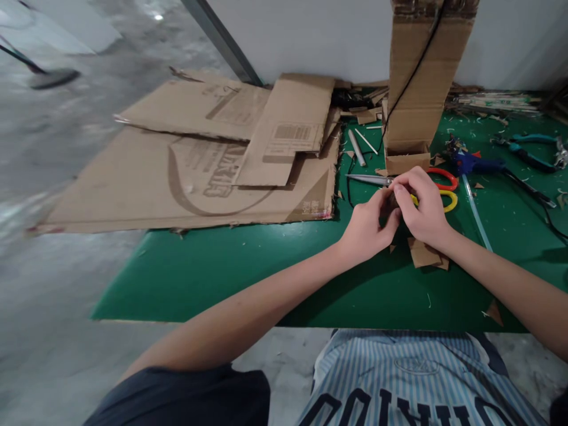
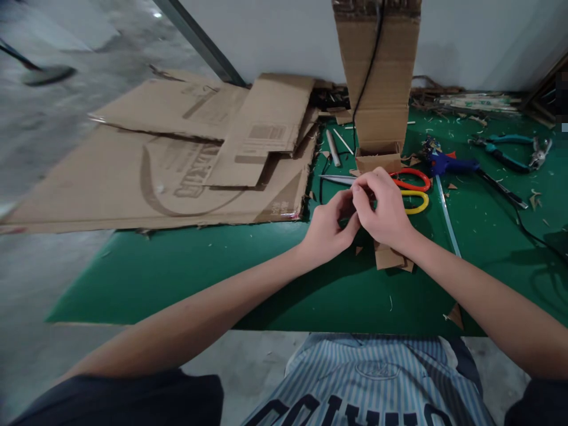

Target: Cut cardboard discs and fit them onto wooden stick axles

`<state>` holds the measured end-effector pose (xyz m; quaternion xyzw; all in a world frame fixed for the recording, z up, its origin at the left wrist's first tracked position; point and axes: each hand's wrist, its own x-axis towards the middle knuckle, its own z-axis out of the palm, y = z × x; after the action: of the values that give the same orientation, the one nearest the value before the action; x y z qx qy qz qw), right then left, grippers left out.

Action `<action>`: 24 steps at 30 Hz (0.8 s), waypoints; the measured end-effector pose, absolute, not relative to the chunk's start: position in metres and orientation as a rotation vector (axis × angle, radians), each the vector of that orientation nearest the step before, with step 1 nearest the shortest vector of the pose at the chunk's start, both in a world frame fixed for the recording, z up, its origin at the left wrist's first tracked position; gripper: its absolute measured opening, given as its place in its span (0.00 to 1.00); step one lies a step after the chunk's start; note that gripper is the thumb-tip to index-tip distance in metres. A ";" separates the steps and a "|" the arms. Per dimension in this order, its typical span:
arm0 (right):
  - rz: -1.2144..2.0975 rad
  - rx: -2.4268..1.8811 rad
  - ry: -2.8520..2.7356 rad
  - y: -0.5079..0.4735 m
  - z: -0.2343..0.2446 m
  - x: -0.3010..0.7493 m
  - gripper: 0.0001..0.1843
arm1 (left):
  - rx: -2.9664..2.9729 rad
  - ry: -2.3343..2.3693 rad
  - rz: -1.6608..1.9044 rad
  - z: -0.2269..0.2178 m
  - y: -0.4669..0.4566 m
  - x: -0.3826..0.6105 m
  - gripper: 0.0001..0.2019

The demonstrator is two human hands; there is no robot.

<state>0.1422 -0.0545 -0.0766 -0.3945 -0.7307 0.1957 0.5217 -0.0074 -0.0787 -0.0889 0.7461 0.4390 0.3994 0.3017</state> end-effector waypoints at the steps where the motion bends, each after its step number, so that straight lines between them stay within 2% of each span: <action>1: 0.462 -0.938 -1.756 -0.055 -0.077 0.142 0.08 | 1.996 1.177 1.057 -0.089 -0.079 -0.007 0.18; 8: 0.451 -0.925 -1.754 -0.054 -0.078 0.140 0.10 | 2.092 1.197 1.028 -0.089 -0.079 -0.006 0.12; 15: 0.628 -0.947 -1.737 -0.054 -0.080 0.142 0.03 | 1.939 1.145 1.162 -0.094 -0.068 -0.009 0.13; 20: 0.772 -0.982 -1.710 -0.055 -0.083 0.144 0.14 | 1.970 1.236 1.303 -0.090 -0.056 -0.021 0.14; 24: 0.869 -0.983 -1.693 -0.053 -0.085 0.144 0.16 | 2.034 1.293 1.313 -0.085 -0.049 -0.029 0.14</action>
<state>0.1441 -0.0528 -0.0849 -0.4027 -0.6939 0.3561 0.4791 -0.0290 -0.0488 -0.0849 0.7266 0.4619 0.4688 0.1972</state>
